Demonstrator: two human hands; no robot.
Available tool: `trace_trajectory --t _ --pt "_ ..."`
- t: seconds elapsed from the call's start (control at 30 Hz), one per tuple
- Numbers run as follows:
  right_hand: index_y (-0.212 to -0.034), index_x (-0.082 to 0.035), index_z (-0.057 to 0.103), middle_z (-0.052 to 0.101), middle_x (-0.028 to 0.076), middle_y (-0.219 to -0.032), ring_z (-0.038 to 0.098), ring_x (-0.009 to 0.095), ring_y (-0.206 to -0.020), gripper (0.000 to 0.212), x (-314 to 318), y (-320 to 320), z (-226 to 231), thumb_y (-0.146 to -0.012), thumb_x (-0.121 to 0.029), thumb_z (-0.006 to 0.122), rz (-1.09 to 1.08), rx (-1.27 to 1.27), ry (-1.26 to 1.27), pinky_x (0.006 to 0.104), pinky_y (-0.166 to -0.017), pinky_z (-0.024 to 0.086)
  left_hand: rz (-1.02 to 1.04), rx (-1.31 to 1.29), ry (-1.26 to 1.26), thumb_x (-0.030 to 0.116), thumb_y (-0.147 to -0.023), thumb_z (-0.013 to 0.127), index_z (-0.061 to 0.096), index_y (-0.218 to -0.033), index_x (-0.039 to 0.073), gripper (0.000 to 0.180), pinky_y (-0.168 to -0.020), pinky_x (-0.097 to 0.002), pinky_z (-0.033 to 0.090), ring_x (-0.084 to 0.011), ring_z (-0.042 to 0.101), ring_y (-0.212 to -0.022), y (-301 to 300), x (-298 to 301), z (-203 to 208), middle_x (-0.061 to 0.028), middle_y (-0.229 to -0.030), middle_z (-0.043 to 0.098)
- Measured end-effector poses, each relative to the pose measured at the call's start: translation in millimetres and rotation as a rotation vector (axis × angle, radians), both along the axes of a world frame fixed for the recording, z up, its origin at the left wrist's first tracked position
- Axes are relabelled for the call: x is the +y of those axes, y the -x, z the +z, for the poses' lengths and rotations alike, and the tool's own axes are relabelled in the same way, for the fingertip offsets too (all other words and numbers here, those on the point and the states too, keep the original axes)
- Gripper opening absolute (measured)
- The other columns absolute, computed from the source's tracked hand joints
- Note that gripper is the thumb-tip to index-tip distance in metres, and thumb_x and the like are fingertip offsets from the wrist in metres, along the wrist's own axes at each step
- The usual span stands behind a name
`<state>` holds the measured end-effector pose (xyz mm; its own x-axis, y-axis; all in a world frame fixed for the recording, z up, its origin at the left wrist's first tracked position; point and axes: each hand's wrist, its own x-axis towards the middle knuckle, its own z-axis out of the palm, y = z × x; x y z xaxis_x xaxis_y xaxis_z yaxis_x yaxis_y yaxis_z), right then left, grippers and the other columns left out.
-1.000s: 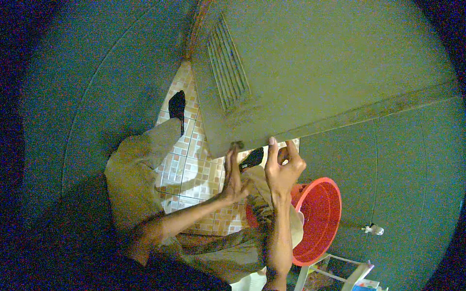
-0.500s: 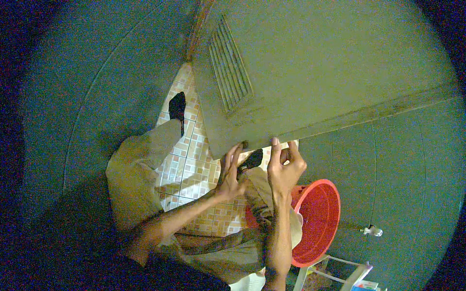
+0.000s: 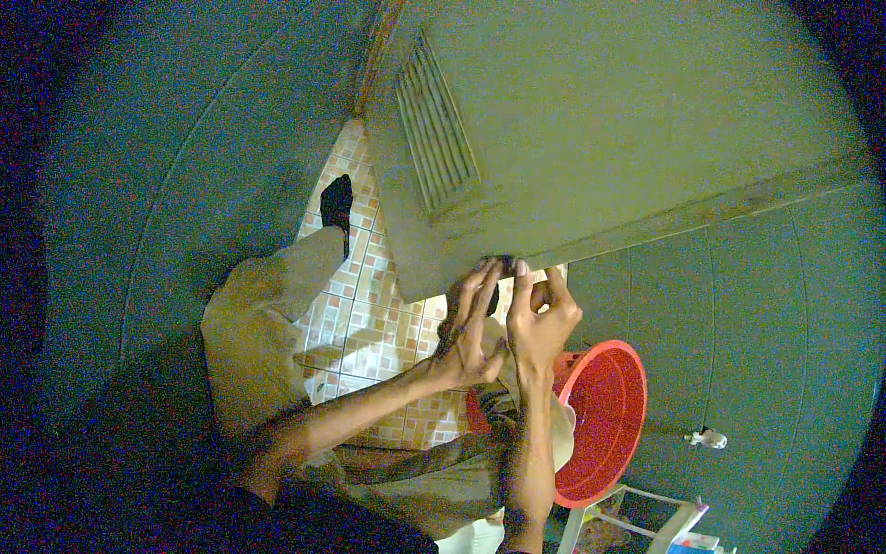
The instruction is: The person sands the surface of a wooden door using a piece of sandpaper.
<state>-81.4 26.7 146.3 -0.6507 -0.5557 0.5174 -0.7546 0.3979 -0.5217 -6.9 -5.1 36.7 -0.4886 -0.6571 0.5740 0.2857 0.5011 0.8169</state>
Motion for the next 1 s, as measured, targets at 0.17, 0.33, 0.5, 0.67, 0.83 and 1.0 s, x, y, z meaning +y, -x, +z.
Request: trace_trajectory --t 0.17,0.33,0.5,0.67,0.83,1.0 --pt "-0.089 0.008 0.068 0.042 0.005 -0.047 0.037 0.011 -0.047 0.032 2.5 -0.8 -2.4 -0.095 -0.023 0.069 0.021 -0.006 -0.019 0.0341 -0.047 0.027 0.145 -0.163 -0.066 0.023 -0.074 0.072 0.020 -0.156 -0.010 0.103 -0.115 -0.0577 0.028 -0.0468 0.033 -0.140 -1.5 5.8 -71.4 -0.0291 -0.151 0.031" --pt "-0.075 0.004 0.050 0.040 0.002 -0.064 0.034 0.009 -0.062 0.042 -3.9 -7.5 -4.4 -0.102 -0.027 0.056 0.016 -0.042 0.006 0.0319 -0.054 0.025 0.155 -0.310 -0.240 0.021 -0.078 0.070 0.015 -0.158 -0.009 0.102 -0.117 -0.0575 0.025 -0.0480 0.030 -0.143 -0.8 9.5 -117.3 -0.0306 -0.156 0.027" --pt "-0.072 0.001 0.045 0.038 0.001 -0.062 0.035 0.009 -0.060 0.047 3.8 2.7 -9.7 -0.106 -0.031 0.047 0.029 -0.047 0.000 0.0324 -0.053 0.026 0.011 -0.132 -0.135 0.042 -0.085 0.069 0.007 -0.162 -0.004 0.109 -0.120 -0.0583 0.019 -0.0506 0.024 -0.147 -3.9 6.1 -38.4 -0.0325 -0.160 0.022" --pt "-0.073 -0.001 0.043 0.036 -0.001 -0.060 0.032 0.009 -0.058 0.050 6.8 11.5 -18.1 -0.109 -0.036 0.039 0.034 -0.029 0.054 0.0319 -0.052 0.024 -0.016 -0.083 0.048 0.036 -0.082 0.070 0.013 -0.160 -0.007 0.105 -0.120 -0.0583 0.020 -0.0499 0.023 -0.148 -1.9 -0.9 -16.3 -0.0315 -0.160 0.022" --pt "-0.074 -0.002 0.043 0.033 -0.001 -0.060 0.030 0.008 -0.057 0.052 0.7 0.5 -12.8 -0.110 -0.040 0.037 0.094 -0.079 0.069 0.0313 -0.051 0.021 0.023 -0.180 -0.013 0.025 -0.074 0.077 0.007 -0.160 -0.007 0.116 -0.121 -0.0586 0.021 -0.0497 0.019 -0.150 -7.7 4.3 -75.4 -0.0317 -0.161 0.017" --pt "-0.075 -0.001 0.045 0.033 -0.001 -0.060 0.029 0.008 -0.057 0.054 5.4 10.2 -21.7 -0.110 -0.041 0.037 0.081 0.029 0.056 0.0309 -0.051 0.020 0.033 -0.266 -0.058 0.023 -0.071 0.080 0.002 -0.160 -0.007 0.122 -0.121 -0.0591 0.021 -0.0513 0.018 -0.149 -8.3 10.0 -89.7 -0.0331 -0.161 0.014"
